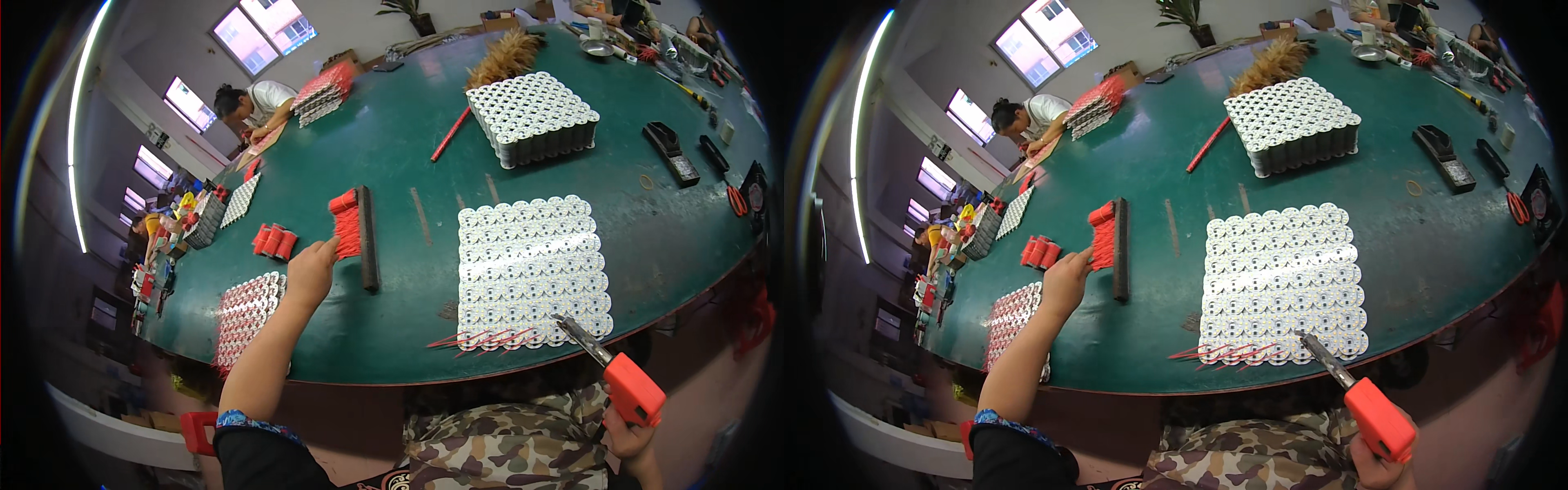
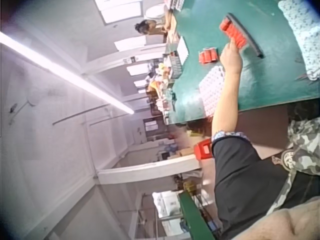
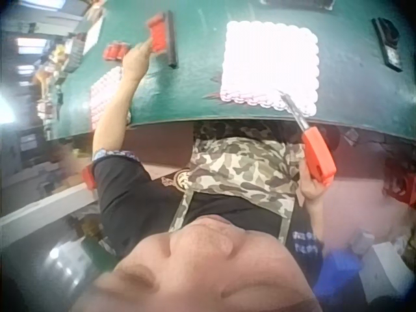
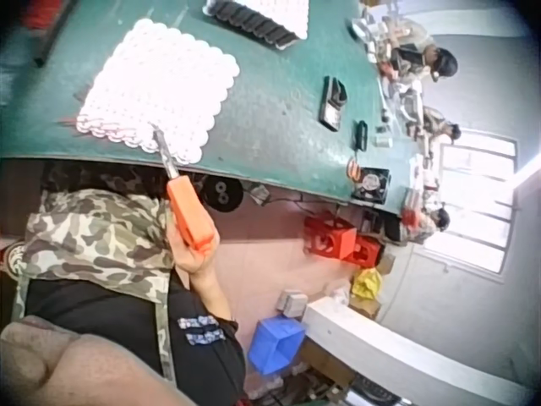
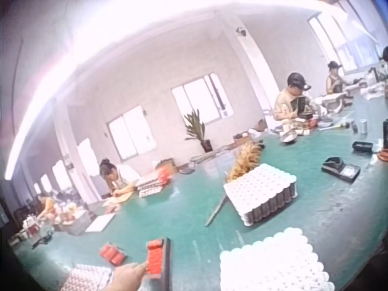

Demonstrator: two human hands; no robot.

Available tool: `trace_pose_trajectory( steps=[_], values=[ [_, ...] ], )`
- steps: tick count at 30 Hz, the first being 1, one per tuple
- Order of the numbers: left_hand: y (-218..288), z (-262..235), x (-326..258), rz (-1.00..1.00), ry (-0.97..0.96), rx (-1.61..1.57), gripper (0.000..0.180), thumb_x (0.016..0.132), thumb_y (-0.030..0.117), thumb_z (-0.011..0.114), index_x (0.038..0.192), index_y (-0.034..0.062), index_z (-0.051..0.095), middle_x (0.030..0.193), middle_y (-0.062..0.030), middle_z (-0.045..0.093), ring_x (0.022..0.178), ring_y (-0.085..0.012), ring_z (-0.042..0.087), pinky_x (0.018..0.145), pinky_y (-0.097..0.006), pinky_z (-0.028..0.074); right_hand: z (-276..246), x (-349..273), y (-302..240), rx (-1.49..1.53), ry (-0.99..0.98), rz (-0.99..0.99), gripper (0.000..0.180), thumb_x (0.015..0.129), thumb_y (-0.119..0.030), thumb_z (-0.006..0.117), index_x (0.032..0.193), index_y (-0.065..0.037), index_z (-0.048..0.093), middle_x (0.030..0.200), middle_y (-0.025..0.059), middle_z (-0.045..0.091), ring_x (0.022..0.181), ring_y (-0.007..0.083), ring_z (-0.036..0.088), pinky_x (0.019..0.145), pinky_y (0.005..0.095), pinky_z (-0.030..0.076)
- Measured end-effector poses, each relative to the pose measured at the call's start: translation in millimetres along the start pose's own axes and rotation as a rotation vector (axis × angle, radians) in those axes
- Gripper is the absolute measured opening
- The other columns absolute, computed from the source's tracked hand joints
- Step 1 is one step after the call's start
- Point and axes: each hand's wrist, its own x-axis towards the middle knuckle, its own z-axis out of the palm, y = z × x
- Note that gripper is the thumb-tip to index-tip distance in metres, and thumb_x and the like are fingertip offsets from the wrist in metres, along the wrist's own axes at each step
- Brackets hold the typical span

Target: The person solders wires onto an array of LED boards using a soldering iron, turns the array over, and solders wires to the boards.

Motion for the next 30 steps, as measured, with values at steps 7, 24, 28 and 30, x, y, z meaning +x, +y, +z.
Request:
trace_pose_trajectory(
  steps=[7, 24, 28, 30],
  values=[
    [12, -6, 21, -0.807, -0.339, -0.946, 0.015, 0.093, 0.007, 0.069, 0.104, -0.0014, 0.068, 0.088, -0.0078, 0.07, 0.073, -0.0146, 0.068, 0.066, -0.034, 0.056, 1, -6, 6, 0.039, 0.048, 0.029, 0.032, 0.089, 0.004, 0.058, 0.12, 0.007, 0.065, 0.092, 0.0071, 0.069, 0.071, 0.009, 0.062, 0.068, 0.0258, 0.051],
    [106, -16, 100, 0.34, -0.503, 0.513, 0.009, 0.082, 0.013, 0.069, 0.086, 0.0098, 0.076, 0.091, -0.0101, 0.072, 0.088, -0.0265, 0.071, 0.071, -0.038, 0.053, -11, -5, 2, -0.025, 0.022, -0.073, 0.03, 0.086, 0.002, 0.063, 0.116, 0.005, 0.069, 0.107, 0.0116, 0.072, 0.093, 0.016, 0.067, 0.081, 0.0314, 0.054],
    [102, -19, 105, 0.159, -0.611, 0.491, 0.01, 0.084, 0.01, 0.067, 0.088, 0.0105, 0.076, 0.094, -0.0097, 0.072, 0.092, -0.0281, 0.072, 0.076, -0.043, 0.055, -10, 3, 5, -0.256, 0.09, -0.271, 0.027, 0.071, -0.003, 0.071, 0.098, -0.001, 0.07, 0.091, 0.0118, 0.067, 0.07, 0.027, 0.066, 0.066, 0.0366, 0.053],
    [89, -27, 100, 0.123, -0.534, 0.359, 0.011, 0.087, 0.012, 0.068, 0.095, 0.0082, 0.075, 0.095, -0.0109, 0.072, 0.09, -0.0293, 0.072, 0.076, -0.044, 0.056, -13, 3, 0, -0.314, 0.094, -0.266, 0.028, 0.071, -0.004, 0.072, 0.098, -0.001, 0.07, 0.091, 0.0115, 0.067, 0.071, 0.0271, 0.067, 0.066, 0.036, 0.054]
  ],
)
